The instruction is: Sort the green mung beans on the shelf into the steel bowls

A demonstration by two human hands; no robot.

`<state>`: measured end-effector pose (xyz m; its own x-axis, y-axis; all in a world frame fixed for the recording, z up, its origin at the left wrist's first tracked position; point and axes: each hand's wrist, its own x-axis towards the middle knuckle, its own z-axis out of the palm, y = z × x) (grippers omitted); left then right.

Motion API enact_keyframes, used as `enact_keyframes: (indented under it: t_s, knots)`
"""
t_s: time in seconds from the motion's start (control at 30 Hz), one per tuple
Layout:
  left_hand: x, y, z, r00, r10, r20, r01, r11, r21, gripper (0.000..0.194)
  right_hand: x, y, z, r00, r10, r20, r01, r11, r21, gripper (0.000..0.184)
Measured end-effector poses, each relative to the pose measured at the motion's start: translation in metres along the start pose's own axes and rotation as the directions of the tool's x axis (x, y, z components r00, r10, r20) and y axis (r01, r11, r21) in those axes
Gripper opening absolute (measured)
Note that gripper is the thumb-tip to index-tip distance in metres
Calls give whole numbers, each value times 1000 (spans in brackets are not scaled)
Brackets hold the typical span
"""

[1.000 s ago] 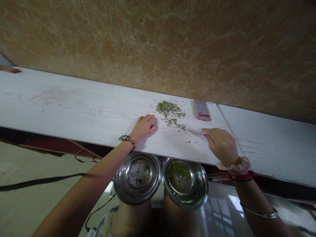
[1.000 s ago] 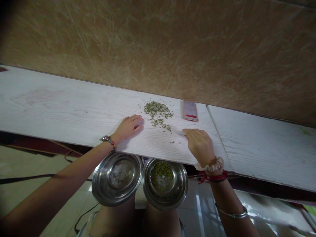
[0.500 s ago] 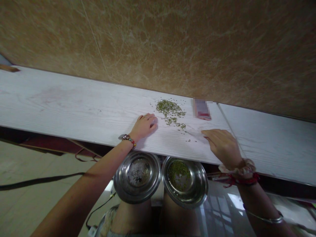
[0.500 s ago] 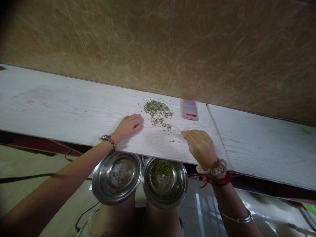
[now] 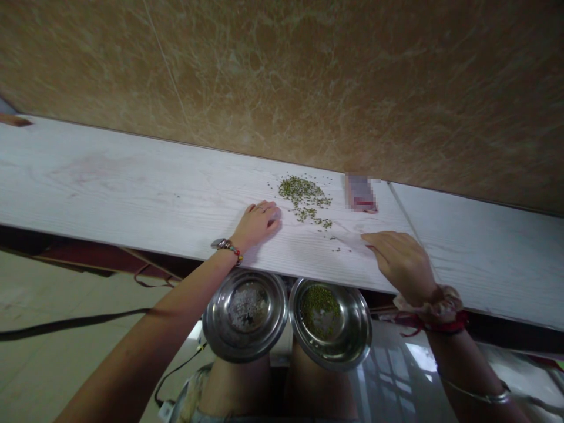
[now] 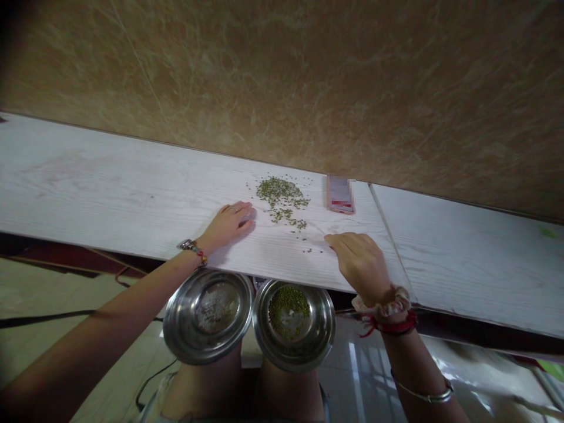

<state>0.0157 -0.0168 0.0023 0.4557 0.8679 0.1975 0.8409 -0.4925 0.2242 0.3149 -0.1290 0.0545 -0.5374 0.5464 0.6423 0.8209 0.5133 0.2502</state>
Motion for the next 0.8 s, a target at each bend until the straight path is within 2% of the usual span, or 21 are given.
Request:
enact_keyframes:
  t_s: [0.13,0.33,0.67,0.8]
  knots:
    - [0,2,-2,1000,-12,11,12,1000,9,34,6,1,5,1000,17,-7,-17,1000,-8,23]
    - [0,3,-5,1000,-12,29,12,1000,12,34,12,3,17,998,23,59,-24,1000,13,23]
    - [0,2,-2,1000,2,15,-2,1000,21,36,-3,6,-5,998,-38,42,38,999,-11,21]
    - [1,-1,1,1000,10,-6,-10,1000,23,35,-1,5,-3,1000,-17,15,18,1000,-16,21]
